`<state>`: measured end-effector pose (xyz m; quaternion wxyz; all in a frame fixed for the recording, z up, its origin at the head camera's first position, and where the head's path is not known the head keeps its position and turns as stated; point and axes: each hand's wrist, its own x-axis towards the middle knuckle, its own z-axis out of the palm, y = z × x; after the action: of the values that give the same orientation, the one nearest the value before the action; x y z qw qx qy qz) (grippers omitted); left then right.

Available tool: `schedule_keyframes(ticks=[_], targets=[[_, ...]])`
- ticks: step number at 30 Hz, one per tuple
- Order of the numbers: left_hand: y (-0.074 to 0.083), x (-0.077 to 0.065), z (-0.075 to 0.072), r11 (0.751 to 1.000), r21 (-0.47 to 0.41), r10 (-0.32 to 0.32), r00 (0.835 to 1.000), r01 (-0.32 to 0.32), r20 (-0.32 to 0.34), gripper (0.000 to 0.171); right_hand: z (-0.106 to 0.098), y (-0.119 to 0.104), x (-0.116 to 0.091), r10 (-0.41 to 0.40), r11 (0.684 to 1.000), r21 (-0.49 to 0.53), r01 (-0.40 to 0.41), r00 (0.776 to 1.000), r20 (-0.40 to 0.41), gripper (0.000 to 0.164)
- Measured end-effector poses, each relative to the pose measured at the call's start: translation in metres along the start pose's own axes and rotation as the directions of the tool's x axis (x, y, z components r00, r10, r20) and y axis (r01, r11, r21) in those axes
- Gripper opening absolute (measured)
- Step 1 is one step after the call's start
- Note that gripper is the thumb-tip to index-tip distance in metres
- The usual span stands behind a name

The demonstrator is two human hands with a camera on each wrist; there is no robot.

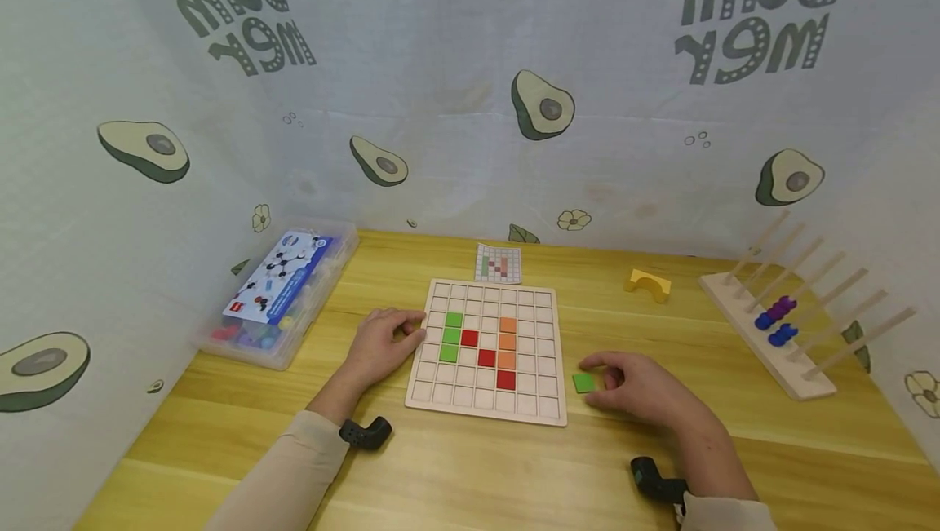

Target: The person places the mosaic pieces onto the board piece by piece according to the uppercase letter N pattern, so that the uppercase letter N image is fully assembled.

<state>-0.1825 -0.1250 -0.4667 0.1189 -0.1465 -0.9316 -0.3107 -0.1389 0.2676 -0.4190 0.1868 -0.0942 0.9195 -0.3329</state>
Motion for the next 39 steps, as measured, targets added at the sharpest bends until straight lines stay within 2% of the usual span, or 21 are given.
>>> schedule_keyframes(ticks=[14, 24, 32, 39], targets=[[0.002, 0.0, -0.001, 1.0, -0.005, -0.003, 1.0, 0.003, 0.003, 0.028, 0.001, 0.002, 0.0, 0.02, 1.0, 0.011, -0.02, 1.0, -0.005, 0.043], [0.0, 0.0, 0.0, 1.0, 0.002, 0.001, 1.0, -0.001, -0.002, 0.027, 0.002, 0.004, -0.001, -0.028, 1.0, 0.011, 0.028, 0.999, -0.017, 0.034], [0.001, 0.0, 0.0, 1.0, 0.005, -0.002, 1.0, 0.002, -0.005, 0.027, 0.002, 0.004, 0.0, 0.001, 1.0, 0.007, -0.001, 0.999, -0.037, 0.033], [0.001, 0.0, 0.0, 1.0, 0.004, 0.001, 1.0, -0.001, -0.005, 0.027, 0.002, -0.011, -0.002, -0.038, 0.999, -0.015, 0.037, 0.997, -0.074, 0.035]])
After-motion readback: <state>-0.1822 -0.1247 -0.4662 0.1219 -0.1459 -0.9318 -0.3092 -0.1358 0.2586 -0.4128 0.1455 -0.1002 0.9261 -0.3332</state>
